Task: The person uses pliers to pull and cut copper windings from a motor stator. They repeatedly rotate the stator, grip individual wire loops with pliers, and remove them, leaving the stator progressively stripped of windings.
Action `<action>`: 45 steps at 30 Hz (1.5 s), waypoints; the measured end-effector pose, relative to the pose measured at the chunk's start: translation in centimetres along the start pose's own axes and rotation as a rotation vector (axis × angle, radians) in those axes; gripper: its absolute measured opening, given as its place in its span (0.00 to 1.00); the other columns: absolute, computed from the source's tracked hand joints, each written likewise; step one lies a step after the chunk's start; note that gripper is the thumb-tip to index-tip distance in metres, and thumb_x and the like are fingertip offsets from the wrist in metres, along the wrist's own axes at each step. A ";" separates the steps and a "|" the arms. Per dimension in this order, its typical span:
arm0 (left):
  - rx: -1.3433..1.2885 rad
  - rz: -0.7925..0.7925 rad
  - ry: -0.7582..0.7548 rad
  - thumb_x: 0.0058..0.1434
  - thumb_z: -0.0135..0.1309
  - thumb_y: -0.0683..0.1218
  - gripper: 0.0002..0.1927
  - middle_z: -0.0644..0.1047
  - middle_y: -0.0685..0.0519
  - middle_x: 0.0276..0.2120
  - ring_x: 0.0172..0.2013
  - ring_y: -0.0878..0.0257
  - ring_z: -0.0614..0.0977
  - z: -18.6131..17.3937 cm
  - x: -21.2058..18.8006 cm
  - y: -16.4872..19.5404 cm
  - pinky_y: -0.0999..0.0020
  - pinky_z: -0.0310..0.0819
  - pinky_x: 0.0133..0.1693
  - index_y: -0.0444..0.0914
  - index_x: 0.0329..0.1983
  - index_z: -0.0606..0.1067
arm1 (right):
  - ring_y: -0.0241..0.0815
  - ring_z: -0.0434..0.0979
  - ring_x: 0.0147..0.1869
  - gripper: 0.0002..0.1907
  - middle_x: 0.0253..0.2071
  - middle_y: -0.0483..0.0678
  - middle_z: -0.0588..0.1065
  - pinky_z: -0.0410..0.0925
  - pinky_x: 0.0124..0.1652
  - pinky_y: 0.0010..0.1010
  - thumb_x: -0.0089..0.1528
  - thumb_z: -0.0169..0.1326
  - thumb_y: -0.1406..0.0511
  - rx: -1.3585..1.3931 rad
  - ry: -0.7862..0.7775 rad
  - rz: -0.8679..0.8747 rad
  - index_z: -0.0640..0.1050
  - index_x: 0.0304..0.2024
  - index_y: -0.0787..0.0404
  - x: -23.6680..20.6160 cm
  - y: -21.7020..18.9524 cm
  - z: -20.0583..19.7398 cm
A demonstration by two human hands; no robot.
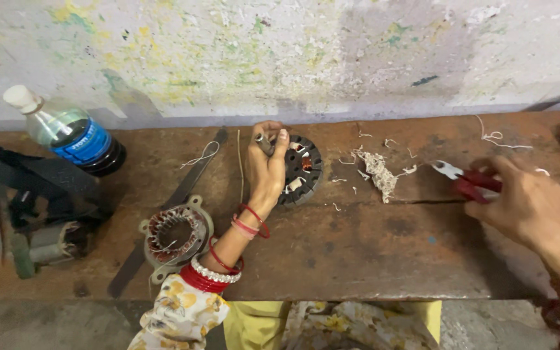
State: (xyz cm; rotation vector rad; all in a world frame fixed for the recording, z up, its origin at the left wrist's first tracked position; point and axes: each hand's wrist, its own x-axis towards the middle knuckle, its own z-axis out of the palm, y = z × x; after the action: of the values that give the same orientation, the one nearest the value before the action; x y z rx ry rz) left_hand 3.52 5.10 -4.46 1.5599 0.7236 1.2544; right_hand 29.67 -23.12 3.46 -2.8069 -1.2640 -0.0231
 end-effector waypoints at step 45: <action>-0.089 -0.143 0.113 0.69 0.54 0.49 0.12 0.76 0.51 0.36 0.30 0.69 0.72 -0.3 0.0 0.8 0.73 0.66 0.25 0.36 0.47 0.73 | 0.54 0.36 0.82 0.54 0.76 0.59 0.48 0.33 0.73 0.54 0.62 0.36 0.33 -0.120 -0.032 -0.817 0.50 0.73 0.68 1.5 -11.7 5.3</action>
State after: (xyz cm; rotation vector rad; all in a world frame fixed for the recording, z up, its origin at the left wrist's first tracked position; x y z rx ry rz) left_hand 3.09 4.92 -3.73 1.3494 0.8259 1.2584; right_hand 21.81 -13.96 -1.16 -2.1628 -2.3683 -0.0941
